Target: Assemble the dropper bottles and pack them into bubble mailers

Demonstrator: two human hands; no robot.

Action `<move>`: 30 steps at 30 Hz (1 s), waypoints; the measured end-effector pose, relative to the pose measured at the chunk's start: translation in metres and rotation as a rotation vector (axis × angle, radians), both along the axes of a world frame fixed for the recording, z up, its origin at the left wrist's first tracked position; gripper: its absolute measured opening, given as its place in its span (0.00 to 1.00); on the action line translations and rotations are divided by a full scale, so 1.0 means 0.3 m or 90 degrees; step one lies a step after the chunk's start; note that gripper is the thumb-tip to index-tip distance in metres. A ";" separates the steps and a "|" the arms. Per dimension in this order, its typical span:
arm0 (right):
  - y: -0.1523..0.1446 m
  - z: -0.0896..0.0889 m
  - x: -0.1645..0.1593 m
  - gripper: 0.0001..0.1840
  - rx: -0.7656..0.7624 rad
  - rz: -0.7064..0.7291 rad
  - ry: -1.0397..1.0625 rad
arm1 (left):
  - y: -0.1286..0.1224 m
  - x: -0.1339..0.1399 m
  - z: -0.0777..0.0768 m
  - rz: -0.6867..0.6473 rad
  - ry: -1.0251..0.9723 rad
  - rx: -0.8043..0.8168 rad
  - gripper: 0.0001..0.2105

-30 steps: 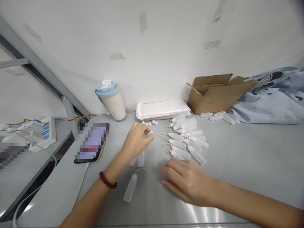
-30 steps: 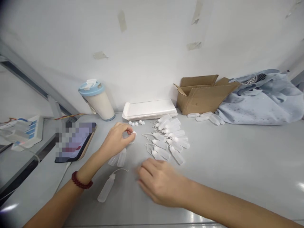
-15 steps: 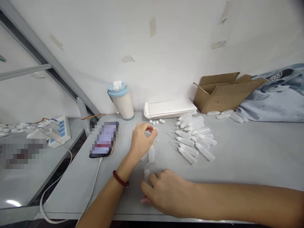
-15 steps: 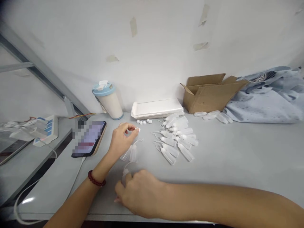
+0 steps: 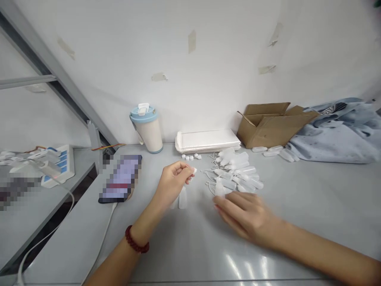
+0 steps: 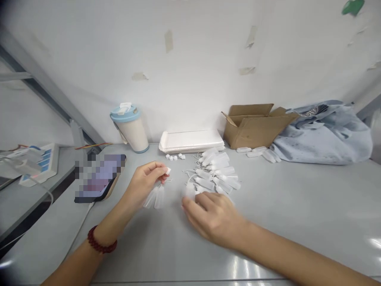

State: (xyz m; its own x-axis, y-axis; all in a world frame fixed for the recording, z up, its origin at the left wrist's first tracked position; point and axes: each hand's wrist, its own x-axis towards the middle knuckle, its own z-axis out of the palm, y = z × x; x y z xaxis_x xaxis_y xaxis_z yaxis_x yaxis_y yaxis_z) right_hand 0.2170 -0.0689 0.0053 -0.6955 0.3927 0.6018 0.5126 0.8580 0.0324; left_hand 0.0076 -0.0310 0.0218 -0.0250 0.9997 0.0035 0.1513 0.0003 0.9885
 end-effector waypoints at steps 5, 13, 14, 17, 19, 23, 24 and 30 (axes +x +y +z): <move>0.049 -0.046 0.047 0.07 -0.146 0.051 0.161 | -0.043 0.038 0.012 -0.136 -0.034 -0.090 0.08; 0.038 -0.067 0.044 0.06 -0.311 0.072 0.242 | -0.064 0.080 -0.024 -0.157 -0.033 -0.140 0.08; 0.033 -0.057 0.044 0.07 -0.318 0.079 0.247 | -0.064 0.081 -0.025 -0.162 -0.042 -0.140 0.09; 0.017 -0.023 0.046 0.09 -0.358 0.120 0.256 | -0.063 0.083 -0.027 -0.182 -0.082 -0.145 0.09; 0.008 -0.007 0.047 0.10 -0.405 0.143 0.264 | -0.060 0.084 -0.029 -0.201 -0.112 -0.148 0.10; 0.000 0.007 0.056 0.09 -0.560 0.129 0.285 | -0.061 0.086 -0.030 -0.239 -0.144 -0.149 0.10; 0.000 0.009 0.060 0.08 -0.595 0.119 0.288 | -0.063 0.086 -0.029 -0.246 -0.143 -0.149 0.10; 0.018 0.023 0.078 0.05 -0.757 0.083 0.329 | -0.071 0.082 -0.028 -0.240 -0.096 -0.134 0.08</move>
State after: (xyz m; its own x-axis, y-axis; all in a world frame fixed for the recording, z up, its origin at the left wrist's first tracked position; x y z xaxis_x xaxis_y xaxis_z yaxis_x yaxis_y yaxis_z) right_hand 0.2403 -0.0635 0.0120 -0.5617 0.8149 0.1427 0.1486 0.2691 -0.9516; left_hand 0.0322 -0.0522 0.0133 0.3569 0.9173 -0.1767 0.0342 0.1762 0.9838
